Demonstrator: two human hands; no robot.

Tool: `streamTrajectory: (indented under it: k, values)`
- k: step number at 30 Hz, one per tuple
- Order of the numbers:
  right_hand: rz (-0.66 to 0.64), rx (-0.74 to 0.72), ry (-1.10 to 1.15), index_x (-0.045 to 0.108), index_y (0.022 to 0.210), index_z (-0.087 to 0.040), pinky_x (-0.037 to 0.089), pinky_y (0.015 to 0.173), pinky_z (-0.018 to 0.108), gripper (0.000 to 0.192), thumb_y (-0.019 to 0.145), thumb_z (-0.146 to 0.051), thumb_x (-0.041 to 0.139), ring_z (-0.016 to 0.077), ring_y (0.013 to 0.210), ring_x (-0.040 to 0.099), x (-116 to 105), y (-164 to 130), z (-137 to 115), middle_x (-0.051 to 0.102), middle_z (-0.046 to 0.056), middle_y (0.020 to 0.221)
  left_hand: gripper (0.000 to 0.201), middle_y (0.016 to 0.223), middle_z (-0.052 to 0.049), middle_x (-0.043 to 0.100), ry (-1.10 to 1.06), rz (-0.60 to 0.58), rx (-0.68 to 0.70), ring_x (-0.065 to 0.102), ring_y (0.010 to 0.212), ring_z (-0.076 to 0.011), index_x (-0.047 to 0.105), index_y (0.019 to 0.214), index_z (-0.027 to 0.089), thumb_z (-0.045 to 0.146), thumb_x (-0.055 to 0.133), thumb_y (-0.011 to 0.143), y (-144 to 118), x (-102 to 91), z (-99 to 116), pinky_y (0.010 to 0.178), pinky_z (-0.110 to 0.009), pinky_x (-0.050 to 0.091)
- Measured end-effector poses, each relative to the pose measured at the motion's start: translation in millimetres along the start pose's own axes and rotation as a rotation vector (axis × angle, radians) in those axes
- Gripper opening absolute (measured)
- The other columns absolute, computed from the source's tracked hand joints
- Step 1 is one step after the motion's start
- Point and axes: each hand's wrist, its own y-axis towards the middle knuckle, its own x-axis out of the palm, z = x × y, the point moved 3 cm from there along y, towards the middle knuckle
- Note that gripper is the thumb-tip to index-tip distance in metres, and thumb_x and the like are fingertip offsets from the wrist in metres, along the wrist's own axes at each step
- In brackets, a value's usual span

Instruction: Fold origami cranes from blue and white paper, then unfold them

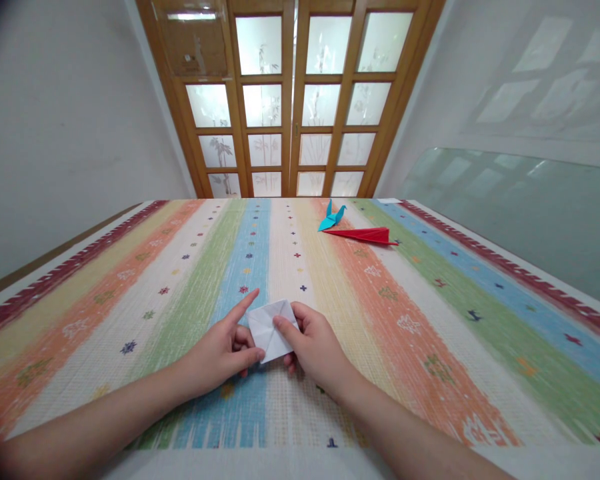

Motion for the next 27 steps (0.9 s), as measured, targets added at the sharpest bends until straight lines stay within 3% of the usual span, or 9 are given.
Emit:
streamTrajectory:
  k: [3, 6, 9, 12, 15, 20, 23, 27]
  values:
    - [-0.019, 0.014, -0.047, 0.058, 0.098, -0.020, 0.038, 0.034, 0.021, 0.033, 0.092, -0.052, 0.056, 0.0111, 0.039, 0.048, -3, 1, 2, 0.057, -0.004, 0.059, 0.086, 0.107, -0.009, 0.068, 0.094, 0.096, 0.118, 0.065, 0.081, -0.0172, 0.010, 0.160, 0.028, 0.026, 0.062, 0.091, 0, -7.1, 2, 0.061, -0.025, 0.051]
    - [-0.059, -0.079, -0.252, 0.063, 0.093, -0.020, 0.043, 0.047, 0.025, 0.023, 0.093, -0.042, 0.058, 0.0136, 0.054, 0.055, -5, 2, -1, 0.062, 0.000, 0.070, 0.058, 0.137, -0.013, 0.053, 0.283, 0.216, 0.295, 0.059, 0.112, -0.0238, 0.040, 0.149, 0.027, 0.026, 0.058, 0.094, -3, -15.4, 12, 0.074, -0.030, 0.054]
    - [-0.062, -0.251, -0.528, 0.068, 0.090, -0.020, 0.044, 0.066, 0.029, 0.016, 0.094, -0.034, 0.061, 0.0174, 0.073, 0.059, -5, 1, -6, 0.067, 0.003, 0.081, 0.029, 0.134, -0.012, 0.054, 0.503, 0.314, 0.426, 0.052, 0.123, -0.0264, 0.062, 0.121, 0.022, 0.019, 0.057, 0.093, -8, -20.2, 23, 0.086, -0.035, 0.053]
    - [-0.051, -0.345, -0.722, 0.070, 0.107, -0.021, 0.043, 0.078, 0.033, 0.019, 0.094, -0.033, 0.063, 0.0215, 0.087, 0.060, -6, 1, -6, 0.069, 0.006, 0.093, 0.023, 0.124, -0.011, 0.058, 0.640, 0.380, 0.448, 0.053, 0.119, -0.0262, 0.064, 0.111, 0.020, 0.014, 0.059, 0.090, -10, -21.3, 28, 0.095, -0.041, 0.049]
    - [-0.006, -0.384, -0.866, 0.065, 0.127, -0.024, 0.042, 0.086, 0.038, 0.037, 0.091, -0.034, 0.068, 0.0250, 0.097, 0.059, -9, 3, -3, 0.068, 0.009, 0.102, 0.016, 0.111, -0.009, 0.062, 0.766, 0.315, 0.452, 0.056, 0.110, -0.0258, 0.067, 0.103, 0.019, 0.014, 0.063, 0.088, -8, -17.2, 25, 0.099, -0.045, 0.045]
    - [0.042, -0.448, -1.011, 0.061, 0.131, -0.021, 0.041, 0.093, 0.042, 0.049, 0.086, -0.033, 0.075, 0.0265, 0.105, 0.057, -9, 4, -1, 0.068, 0.008, 0.111, 0.017, 0.114, -0.007, 0.067, 0.877, 0.119, 0.484, 0.059, 0.108, -0.0253, 0.072, 0.102, 0.021, 0.013, 0.062, 0.090, -3, -9.0, 10, 0.097, -0.044, 0.047]
    - [0.044, -0.463, -1.009, 0.065, 0.122, -0.022, 0.041, 0.095, 0.041, 0.039, 0.085, -0.032, 0.076, 0.0257, 0.109, 0.056, -9, 2, -4, 0.067, 0.007, 0.114, 0.023, 0.116, -0.005, 0.070, 0.902, 0.039, 0.476, 0.061, 0.107, -0.0246, 0.072, 0.110, 0.023, 0.014, 0.059, 0.093, 0, -7.1, 5, 0.097, -0.045, 0.048]
    - [-0.012, -0.462, -0.985, 0.069, 0.100, -0.022, 0.043, 0.090, 0.037, 0.016, 0.085, -0.024, 0.074, 0.0222, 0.101, 0.059, -14, 1, -12, 0.068, 0.004, 0.102, 0.023, 0.118, -0.006, 0.071, 0.963, -0.016, 0.477, 0.061, 0.108, -0.0253, 0.072, 0.112, 0.021, 0.018, 0.057, 0.096, 0, -6.2, 6, 0.098, -0.046, 0.047]
